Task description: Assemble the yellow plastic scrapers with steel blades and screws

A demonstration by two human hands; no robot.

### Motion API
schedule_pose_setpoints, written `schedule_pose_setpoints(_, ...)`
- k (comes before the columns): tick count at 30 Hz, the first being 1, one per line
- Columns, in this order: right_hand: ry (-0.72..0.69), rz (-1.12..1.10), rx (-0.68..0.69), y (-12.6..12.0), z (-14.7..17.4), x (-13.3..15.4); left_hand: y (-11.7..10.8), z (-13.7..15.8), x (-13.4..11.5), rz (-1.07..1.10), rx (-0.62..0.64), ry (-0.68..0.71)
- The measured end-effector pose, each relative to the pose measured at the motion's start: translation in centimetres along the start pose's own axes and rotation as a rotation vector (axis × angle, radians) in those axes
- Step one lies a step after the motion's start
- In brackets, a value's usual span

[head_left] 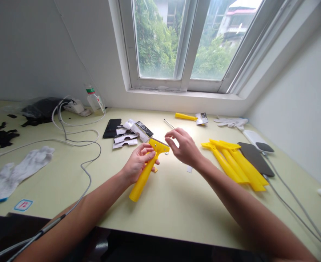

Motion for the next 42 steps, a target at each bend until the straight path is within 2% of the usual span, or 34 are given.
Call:
schedule_pose_setpoints(2, 0.16, 0.202, 0.08, -0.6, -0.5, -3.0, -0.2, -0.1, -0.1, 0.023, -0.012, 0.005)
schedule_pose_setpoints(4, 0.434, 0.419, 0.266, -1.2, -0.3, -6.8, -0.2, -0.1, -0.3, 0.039, -0.011, 0.014)
schedule_pose_setpoints(5, 0.548, 0.486, 0.382, -1.4, 0.1, -8.5, -0.3, -0.1, -0.3, 0.044, -0.009, 0.017)
schedule_pose_setpoints(7, 0.659, 0.52, 0.523, -1.7, 0.8, -10.8, -0.3, -0.1, -0.4, 0.046, -0.009, 0.021)
schedule_pose_setpoints(11, 0.69, 0.487, 0.591, -1.5, 1.5, -12.4, -0.3, -0.1, -0.5, 0.039, -0.011, 0.028)
schedule_pose_setpoints(22, 0.651, 0.429, 0.524, -0.2, 1.7, -12.2, -0.1, 0.1, -0.4, 0.04, -0.003, 0.033)
schedule_pose_setpoints(26, 0.636, 0.441, 0.385, -1.1, 1.0, -11.4, -0.1, 0.1, -0.6, 0.061, 0.0, 0.045)
schedule_pose_setpoints(29, 0.582, 0.383, 0.145, -2.8, -0.1, -10.8, -0.1, 0.2, -0.7, 0.067, 0.009, 0.051)
schedule_pose_setpoints(33, 0.489, -0.028, -0.289, -5.7, -0.9, -10.1, -0.1, 0.2, -0.8, 0.055, 0.022, 0.06)
schedule_pose_setpoints(37, 0.331, -0.351, -0.595, -8.9, -1.2, -8.1, -0.2, 0.1, -0.9, 0.067, 0.0, 0.065)
schedule_pose_setpoints(40, 0.166, -0.492, -0.762, -11.3, -1.3, -5.4, -0.2, 0.0, -1.0, 0.076, -0.01, 0.065)
schedule_pose_setpoints(42, 0.103, -0.58, -0.793, -12.2, -1.4, -3.8, -0.3, 0.1, -0.9, 0.067, -0.016, 0.062)
Point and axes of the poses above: each hand's wrist, its own z-axis away from the middle knuckle, its own y-axis out of the palm, x = y × z, the point moved 5 cm from there along -z, towards the middle knuckle, and after that the axes turned 4 degrees about -x, right-handed, at the moved point
